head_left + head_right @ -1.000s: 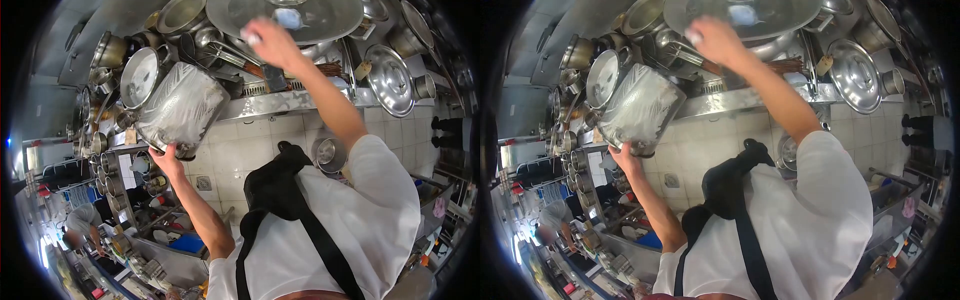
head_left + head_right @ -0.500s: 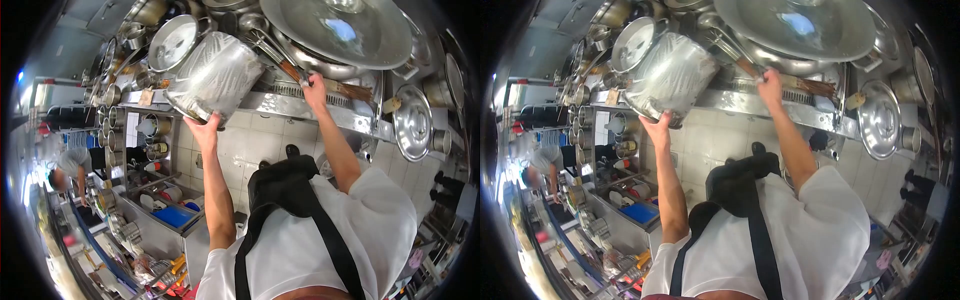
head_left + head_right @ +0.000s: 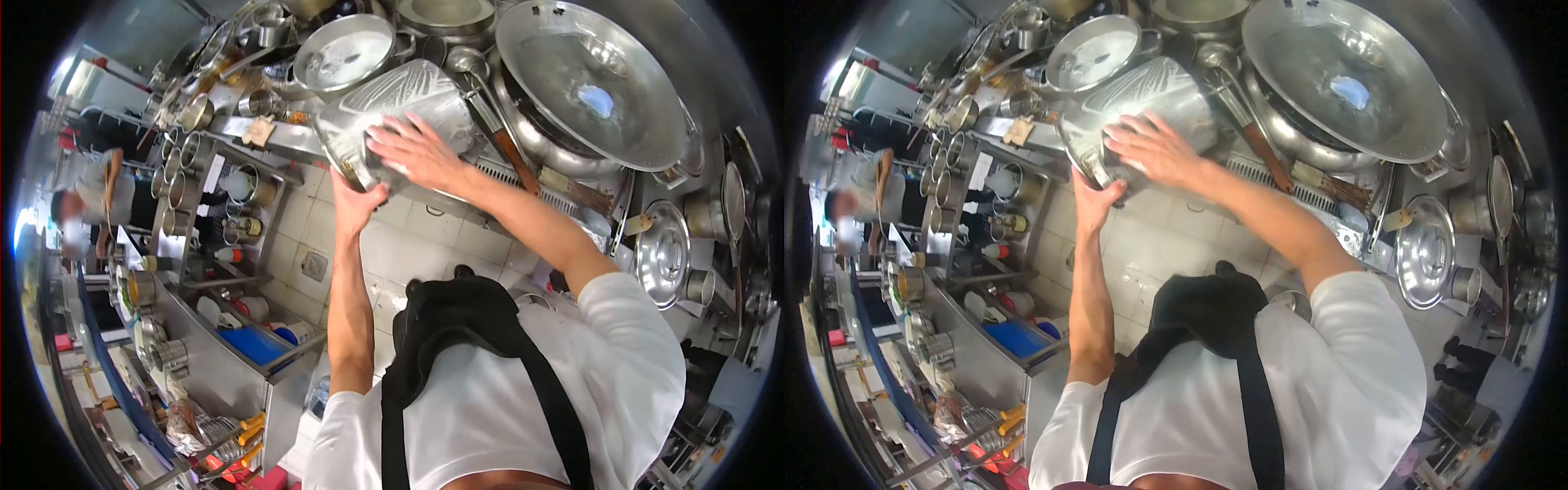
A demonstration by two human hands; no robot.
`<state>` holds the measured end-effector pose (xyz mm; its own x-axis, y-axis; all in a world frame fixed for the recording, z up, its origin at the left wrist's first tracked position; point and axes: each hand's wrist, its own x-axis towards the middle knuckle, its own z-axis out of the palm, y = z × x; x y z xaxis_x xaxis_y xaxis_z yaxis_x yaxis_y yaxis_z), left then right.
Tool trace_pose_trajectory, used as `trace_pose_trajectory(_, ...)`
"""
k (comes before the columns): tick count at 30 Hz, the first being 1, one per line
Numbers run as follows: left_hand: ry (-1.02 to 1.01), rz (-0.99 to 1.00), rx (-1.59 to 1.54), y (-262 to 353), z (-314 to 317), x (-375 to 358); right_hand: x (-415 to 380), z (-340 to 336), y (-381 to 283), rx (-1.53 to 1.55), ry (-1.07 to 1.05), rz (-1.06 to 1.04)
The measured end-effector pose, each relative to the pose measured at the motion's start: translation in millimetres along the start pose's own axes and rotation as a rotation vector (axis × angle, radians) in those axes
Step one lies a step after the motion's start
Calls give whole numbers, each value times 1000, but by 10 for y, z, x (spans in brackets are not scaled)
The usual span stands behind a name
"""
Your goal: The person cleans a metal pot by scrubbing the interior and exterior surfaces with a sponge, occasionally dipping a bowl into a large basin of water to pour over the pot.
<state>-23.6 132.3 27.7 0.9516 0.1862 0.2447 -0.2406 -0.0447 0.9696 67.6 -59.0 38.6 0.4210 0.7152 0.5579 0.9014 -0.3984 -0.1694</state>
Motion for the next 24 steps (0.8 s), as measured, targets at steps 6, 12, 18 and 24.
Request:
trace_pose_trajectory(6,1,-90,-69,122,-312,104,248,273,-221,-17,23,90)
trace_pose_trajectory(12,41,-31,-89,17,-249,79,39,352,-238,-97,67,189)
trace_pose_trajectory(18,-4,-123,-34,59,-292,137,598,395,-204,-122,187,376)
trace_pose_trajectory(24,-37,-65,-54,130,-287,267,393,480,-469,-116,295,395)
